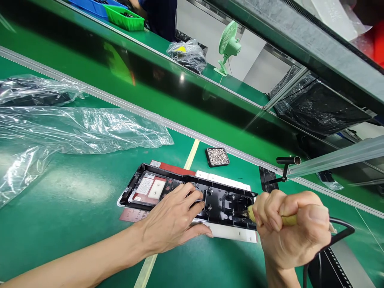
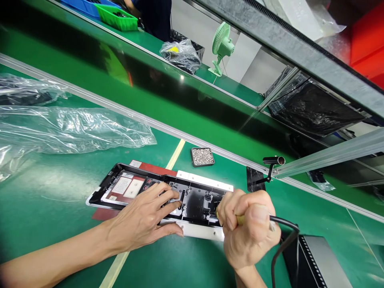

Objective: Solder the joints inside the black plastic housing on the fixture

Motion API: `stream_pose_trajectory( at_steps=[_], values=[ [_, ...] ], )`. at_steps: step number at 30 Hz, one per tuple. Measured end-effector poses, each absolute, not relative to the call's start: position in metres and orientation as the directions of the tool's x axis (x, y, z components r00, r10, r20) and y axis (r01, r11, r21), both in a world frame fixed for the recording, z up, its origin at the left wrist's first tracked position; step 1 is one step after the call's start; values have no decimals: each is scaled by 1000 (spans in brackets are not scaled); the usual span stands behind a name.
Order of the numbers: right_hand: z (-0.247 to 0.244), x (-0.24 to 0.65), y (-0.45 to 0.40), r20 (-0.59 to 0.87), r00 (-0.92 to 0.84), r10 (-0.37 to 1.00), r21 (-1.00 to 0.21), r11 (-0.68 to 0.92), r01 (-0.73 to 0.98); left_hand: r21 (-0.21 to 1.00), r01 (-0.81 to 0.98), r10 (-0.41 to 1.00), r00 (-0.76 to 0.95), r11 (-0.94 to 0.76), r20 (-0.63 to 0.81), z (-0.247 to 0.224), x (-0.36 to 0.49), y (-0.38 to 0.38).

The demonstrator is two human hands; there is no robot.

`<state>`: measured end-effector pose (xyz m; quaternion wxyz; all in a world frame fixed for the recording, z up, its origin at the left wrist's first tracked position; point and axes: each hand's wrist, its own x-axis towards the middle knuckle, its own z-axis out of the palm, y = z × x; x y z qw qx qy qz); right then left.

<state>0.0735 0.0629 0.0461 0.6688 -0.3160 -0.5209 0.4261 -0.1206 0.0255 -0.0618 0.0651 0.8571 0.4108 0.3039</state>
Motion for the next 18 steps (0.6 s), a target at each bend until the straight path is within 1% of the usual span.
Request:
stream_pose_trajectory(
  at_steps=[12,18],
  values=[
    [43,71,61,436,136,890,-861,456,-225,370,660,746,481,-654,460,-59,-120,24],
    [44,70,62,445,116,888,-862,460,-213,375,659,749,483,-652,453,-60,-120,25]
  ],
)
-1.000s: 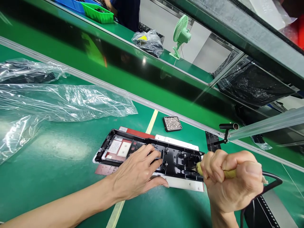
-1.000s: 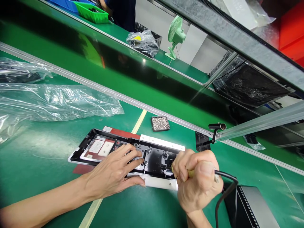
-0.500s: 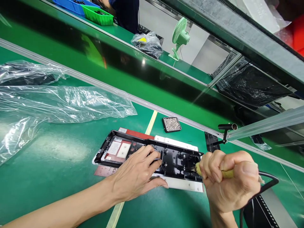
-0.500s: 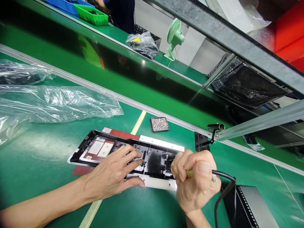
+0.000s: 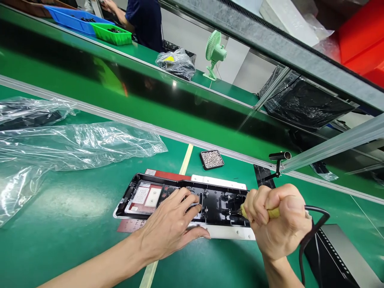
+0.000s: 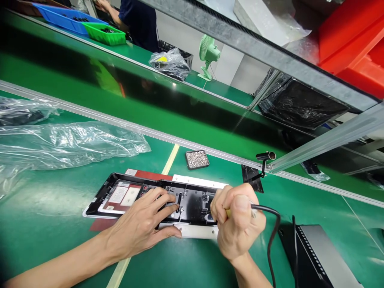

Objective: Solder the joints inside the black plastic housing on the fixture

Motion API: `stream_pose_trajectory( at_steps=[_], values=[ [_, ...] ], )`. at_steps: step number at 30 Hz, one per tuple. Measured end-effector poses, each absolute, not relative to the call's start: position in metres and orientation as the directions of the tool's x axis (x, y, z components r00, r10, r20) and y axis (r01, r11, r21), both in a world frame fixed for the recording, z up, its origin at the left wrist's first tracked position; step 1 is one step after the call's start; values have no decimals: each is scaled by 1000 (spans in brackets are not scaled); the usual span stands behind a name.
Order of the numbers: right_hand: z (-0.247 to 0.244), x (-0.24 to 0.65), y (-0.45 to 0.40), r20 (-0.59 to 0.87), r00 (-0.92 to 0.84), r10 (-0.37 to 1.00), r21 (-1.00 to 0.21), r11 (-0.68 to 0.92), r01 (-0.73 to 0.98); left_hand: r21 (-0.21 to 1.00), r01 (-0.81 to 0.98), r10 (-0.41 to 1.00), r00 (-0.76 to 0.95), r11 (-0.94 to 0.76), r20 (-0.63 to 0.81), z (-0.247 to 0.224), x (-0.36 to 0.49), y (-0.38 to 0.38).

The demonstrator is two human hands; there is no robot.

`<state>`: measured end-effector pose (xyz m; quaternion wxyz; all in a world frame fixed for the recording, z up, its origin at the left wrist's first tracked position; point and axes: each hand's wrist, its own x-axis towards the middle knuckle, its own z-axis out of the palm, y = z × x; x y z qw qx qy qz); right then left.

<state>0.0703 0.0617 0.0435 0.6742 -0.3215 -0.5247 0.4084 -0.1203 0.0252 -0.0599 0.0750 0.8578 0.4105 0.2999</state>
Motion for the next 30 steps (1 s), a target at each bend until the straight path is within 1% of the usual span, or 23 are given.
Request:
stream_pose_trajectory(
  at_steps=[6,22,30],
  values=[
    [43,71,60,452,113,885,-866,465,-184,384,654,751,481,-651,453,-62,-121,25],
    [40,73,60,439,98,893,-866,450,-219,392,643,745,478,-658,466,-63,-122,25],
    [40,73,60,438,115,892,-870,453,-196,384,652,748,481,-654,458,-65,-122,26]
  ],
)
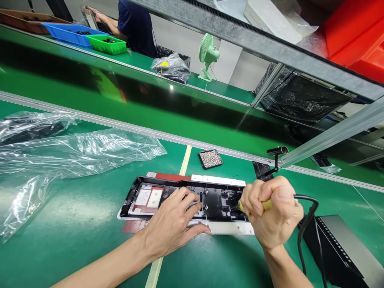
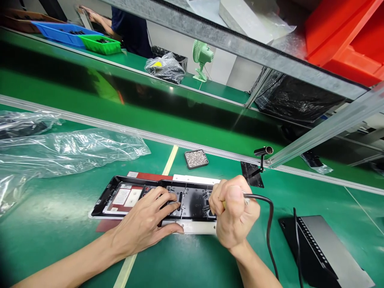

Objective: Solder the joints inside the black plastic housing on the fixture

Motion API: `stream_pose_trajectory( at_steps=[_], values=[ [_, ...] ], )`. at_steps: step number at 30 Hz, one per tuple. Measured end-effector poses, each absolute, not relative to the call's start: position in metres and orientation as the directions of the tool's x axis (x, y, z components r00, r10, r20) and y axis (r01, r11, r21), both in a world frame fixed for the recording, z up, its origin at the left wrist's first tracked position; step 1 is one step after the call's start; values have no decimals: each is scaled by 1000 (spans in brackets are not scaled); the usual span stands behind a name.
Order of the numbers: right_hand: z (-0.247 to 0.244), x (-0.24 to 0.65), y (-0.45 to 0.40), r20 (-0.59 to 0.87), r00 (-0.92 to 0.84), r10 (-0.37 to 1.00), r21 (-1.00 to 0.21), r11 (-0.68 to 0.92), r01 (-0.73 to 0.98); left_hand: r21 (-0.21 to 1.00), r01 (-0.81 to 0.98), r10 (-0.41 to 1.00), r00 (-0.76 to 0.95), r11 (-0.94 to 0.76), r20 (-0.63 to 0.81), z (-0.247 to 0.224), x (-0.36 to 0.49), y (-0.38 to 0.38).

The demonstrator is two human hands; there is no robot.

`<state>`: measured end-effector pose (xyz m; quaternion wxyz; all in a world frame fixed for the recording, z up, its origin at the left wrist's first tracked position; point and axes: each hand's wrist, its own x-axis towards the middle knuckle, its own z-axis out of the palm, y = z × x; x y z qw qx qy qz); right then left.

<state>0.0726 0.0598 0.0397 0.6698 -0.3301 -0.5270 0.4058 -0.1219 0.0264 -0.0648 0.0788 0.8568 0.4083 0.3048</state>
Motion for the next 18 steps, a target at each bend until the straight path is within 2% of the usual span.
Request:
stream_pose_trajectory(
  at_steps=[18],
  values=[
    [41,73,61,452,119,884,-859,467,-209,387,658,755,478,-646,448,-64,-121,26]
  ],
)
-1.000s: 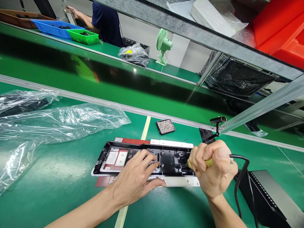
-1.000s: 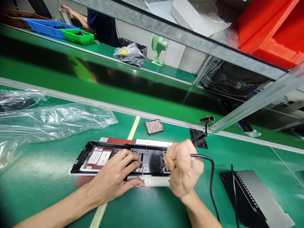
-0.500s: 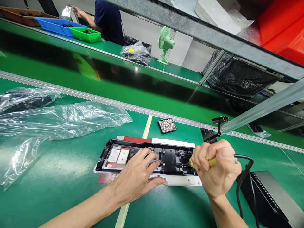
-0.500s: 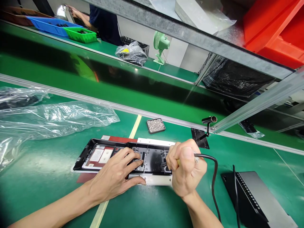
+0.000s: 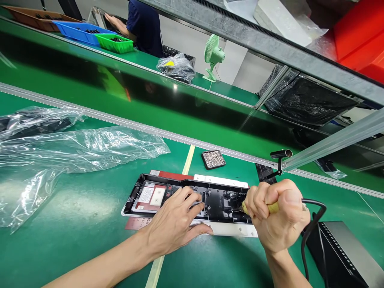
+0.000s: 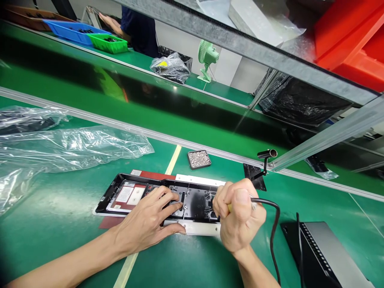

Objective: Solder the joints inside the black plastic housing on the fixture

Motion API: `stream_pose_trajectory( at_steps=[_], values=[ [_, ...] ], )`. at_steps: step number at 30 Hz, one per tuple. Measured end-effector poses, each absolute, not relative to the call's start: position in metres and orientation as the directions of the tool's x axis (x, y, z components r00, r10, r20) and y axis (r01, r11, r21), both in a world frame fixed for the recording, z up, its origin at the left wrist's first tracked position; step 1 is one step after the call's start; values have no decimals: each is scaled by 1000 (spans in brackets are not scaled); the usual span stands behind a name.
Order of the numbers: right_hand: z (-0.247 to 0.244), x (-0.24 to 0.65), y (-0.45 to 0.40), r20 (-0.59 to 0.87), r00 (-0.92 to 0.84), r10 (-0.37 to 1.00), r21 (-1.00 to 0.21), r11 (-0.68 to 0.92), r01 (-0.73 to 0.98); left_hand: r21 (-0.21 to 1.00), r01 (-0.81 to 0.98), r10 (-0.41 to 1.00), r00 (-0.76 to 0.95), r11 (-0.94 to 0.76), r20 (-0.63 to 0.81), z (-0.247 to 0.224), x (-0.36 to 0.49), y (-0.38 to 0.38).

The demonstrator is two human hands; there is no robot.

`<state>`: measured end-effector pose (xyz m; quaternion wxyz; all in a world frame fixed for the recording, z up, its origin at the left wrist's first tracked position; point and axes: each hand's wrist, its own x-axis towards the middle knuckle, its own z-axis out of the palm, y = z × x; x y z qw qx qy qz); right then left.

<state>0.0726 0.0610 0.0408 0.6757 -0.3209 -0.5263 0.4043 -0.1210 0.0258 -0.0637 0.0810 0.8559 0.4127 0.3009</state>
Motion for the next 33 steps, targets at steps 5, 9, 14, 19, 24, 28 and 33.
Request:
stream_pose_trajectory(
  at_steps=[5,9,14,19,24,28,33],
  values=[
    [42,71,60,435,126,891,-867,453,-207,381,661,755,483,-647,444,-63,-120,26],
    [42,72,60,436,128,891,-868,454,-200,378,662,753,478,-647,453,-62,-120,25],
    [42,72,60,440,126,889,-868,457,-195,382,661,755,481,-646,446,-61,-120,25],
    [42,72,60,426,137,894,-871,446,-206,383,656,750,479,-651,456,-61,-120,26],
    [42,71,61,430,137,892,-868,451,-209,379,653,746,484,-656,457,-62,-120,26],
    [41,72,61,428,139,893,-868,449,-214,372,656,744,483,-657,461,-61,-120,26],
    [42,71,61,426,140,894,-863,448,-233,369,663,749,483,-651,453,-61,-121,25]
  ],
)
